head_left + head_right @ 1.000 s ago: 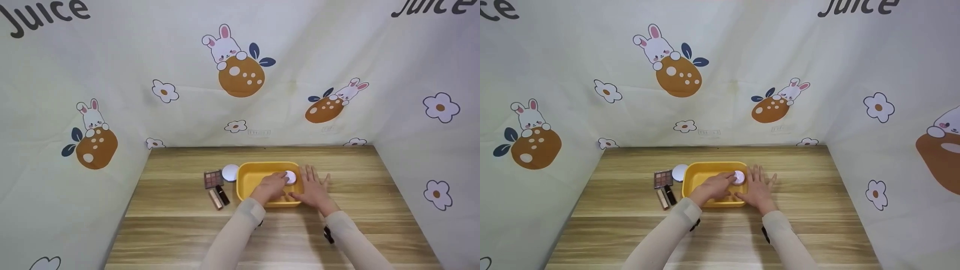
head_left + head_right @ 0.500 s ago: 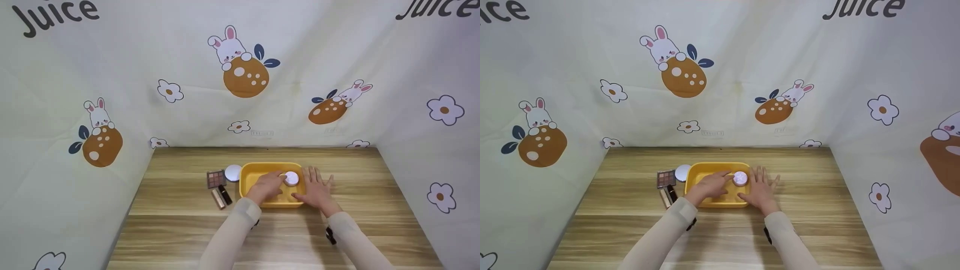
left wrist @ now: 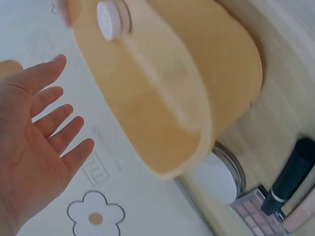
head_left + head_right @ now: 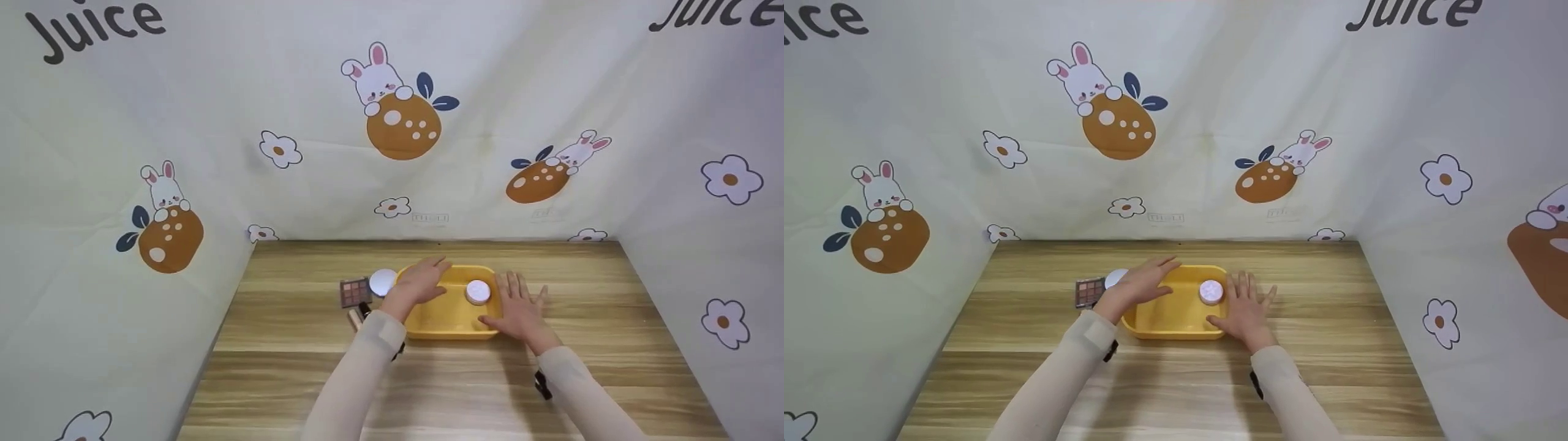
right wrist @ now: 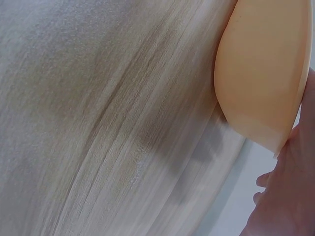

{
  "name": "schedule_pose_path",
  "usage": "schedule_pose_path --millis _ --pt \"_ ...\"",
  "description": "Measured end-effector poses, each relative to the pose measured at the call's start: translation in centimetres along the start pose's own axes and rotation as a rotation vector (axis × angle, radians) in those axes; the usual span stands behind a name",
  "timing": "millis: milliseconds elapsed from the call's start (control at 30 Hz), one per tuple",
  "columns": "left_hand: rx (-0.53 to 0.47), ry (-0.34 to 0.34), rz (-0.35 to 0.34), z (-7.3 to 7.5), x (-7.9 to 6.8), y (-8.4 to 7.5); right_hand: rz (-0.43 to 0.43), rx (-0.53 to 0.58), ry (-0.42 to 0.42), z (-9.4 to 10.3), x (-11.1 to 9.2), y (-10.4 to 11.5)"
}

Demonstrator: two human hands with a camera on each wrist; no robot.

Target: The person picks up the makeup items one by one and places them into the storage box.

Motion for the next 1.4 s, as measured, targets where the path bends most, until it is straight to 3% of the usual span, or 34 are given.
schedule_pose_path --millis 333,500,833,1167,1400 --pt "-0.049 -0.076 0.037 2.1 -0.8 4.2 -0.005 0.023 0.020 -0.3 0.0 -0.2" --pt "-0.088 -0.103 0.087 2.6 -1.5 6.3 -0.001 0.026 0.010 -0.1 -0.1 -0.2" --pt "-0.155 -0.093 0.189 1.6 -2.4 10.2 0.000 0.034 0.013 -0.2 -0.1 -0.1" --pt "-0.152 -0.144 0.204 0.6 -2.8 12.4 0.004 0.038 0.020 -0.3 0.0 0.0" --pt "-0.087 -0.208 0.190 -0.2 -2.9 13.3 0.000 0.043 0.006 -0.1 -0.1 0.0"
Point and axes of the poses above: each hand's wrist, its own x-axis towards the middle knuckle, its own z-axis out of the back of the hand, y = z × x, the point moved 9 cm from there along x, towards the middle knuckle, and after that the axes turned 6 degrees about -y, right-handed, at the moved point
